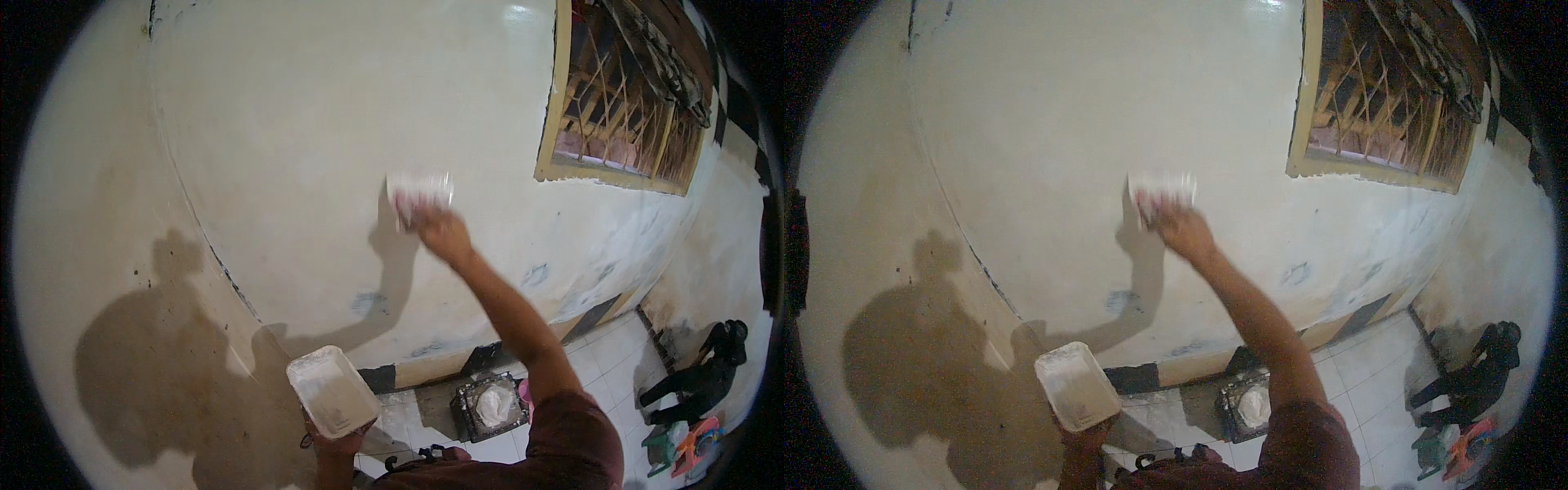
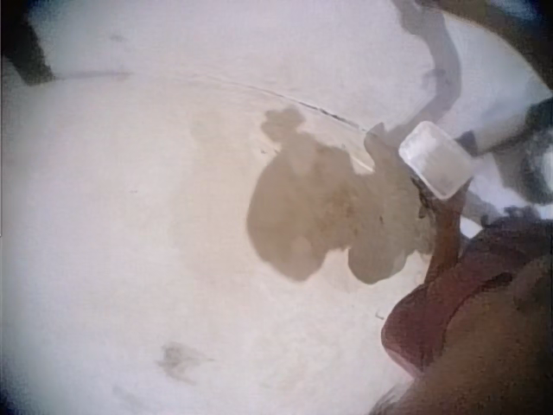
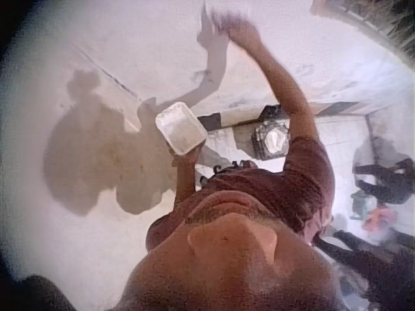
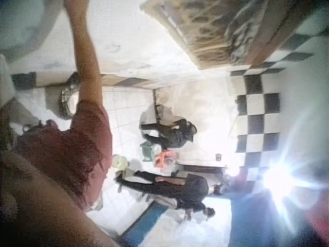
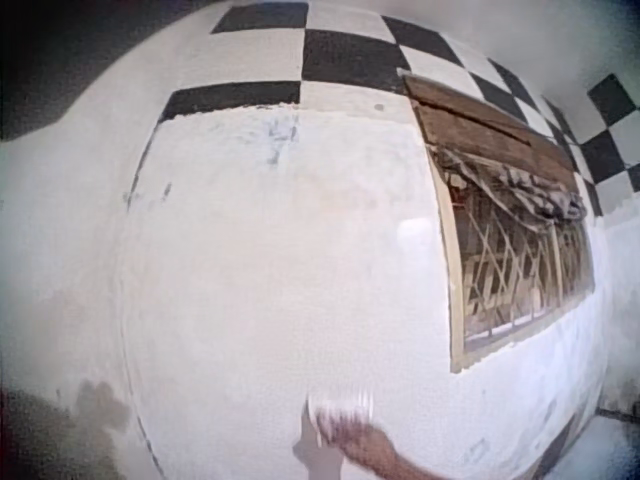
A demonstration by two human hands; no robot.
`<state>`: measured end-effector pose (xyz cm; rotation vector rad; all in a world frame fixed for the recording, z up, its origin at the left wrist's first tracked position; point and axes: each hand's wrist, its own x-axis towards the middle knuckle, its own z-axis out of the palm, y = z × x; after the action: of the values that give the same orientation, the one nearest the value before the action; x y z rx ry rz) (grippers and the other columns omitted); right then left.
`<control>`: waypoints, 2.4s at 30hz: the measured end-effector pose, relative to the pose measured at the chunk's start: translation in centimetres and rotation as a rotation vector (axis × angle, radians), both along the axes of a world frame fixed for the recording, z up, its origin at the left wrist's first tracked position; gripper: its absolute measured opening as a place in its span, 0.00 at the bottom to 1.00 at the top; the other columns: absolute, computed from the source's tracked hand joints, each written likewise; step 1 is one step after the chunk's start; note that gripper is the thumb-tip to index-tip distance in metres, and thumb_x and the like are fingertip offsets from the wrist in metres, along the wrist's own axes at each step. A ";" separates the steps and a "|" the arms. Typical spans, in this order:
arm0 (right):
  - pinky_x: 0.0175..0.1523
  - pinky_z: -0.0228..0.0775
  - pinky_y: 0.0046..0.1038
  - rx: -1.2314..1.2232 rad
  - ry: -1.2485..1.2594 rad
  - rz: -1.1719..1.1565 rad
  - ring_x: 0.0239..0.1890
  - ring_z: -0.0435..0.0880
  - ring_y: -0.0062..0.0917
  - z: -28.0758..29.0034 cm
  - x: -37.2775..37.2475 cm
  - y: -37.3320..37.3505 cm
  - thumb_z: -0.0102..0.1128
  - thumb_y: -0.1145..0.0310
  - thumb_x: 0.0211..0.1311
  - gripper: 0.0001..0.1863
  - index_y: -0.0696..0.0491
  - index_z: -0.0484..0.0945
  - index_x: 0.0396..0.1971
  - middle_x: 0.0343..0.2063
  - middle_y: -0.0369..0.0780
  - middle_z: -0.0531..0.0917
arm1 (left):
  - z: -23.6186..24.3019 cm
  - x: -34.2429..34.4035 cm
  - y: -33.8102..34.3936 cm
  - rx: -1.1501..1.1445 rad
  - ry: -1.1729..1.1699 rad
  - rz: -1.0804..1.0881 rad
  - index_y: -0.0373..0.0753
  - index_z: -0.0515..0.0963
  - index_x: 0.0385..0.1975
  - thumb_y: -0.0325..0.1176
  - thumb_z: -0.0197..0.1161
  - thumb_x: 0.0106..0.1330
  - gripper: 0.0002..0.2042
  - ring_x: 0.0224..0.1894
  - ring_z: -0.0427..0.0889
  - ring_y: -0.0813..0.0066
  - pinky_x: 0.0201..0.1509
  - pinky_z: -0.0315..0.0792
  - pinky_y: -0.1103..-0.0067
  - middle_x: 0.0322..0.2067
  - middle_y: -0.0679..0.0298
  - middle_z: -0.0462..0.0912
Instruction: The person patches a wall by applying a white compound from a container onto wall defects using a putty knife.
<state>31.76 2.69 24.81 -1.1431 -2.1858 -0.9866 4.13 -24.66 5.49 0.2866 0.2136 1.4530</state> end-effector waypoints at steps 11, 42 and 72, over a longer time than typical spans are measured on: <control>0.32 0.74 0.41 0.446 0.445 -0.102 0.30 0.79 0.38 -0.4 13.0 -1.3 0.62 0.77 0.48 0.08 0.51 0.80 0.30 0.31 0.43 0.79 | -0.2 0.0 0.8 0.033 0.011 -0.025 0.54 0.60 0.66 0.70 0.49 0.57 0.40 0.61 0.69 0.46 0.51 0.69 0.41 0.61 0.59 0.68; 0.39 0.72 0.42 0.696 0.751 -0.194 0.38 0.81 0.45 19.3 13.8 -2.2 0.57 0.70 0.57 0.11 0.53 0.83 0.39 0.35 0.50 0.81 | 0.2 0.4 0.4 0.120 -0.025 0.001 0.58 0.54 0.70 0.72 0.47 0.57 0.42 0.66 0.62 0.46 0.58 0.62 0.38 0.65 0.60 0.63; 0.32 0.73 0.38 0.416 1.036 -0.238 0.26 0.82 0.45 6.2 12.7 -3.1 0.60 0.72 0.51 0.08 0.60 0.79 0.30 0.27 0.50 0.83 | 1.8 2.1 1.0 -0.007 0.128 0.059 0.53 0.58 0.67 0.59 0.56 0.55 0.38 0.61 0.69 0.52 0.55 0.68 0.45 0.63 0.61 0.66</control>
<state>44.43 -0.44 31.02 -1.3044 -0.9972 -0.6469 6.23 -23.68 7.34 0.3707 0.3335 1.4931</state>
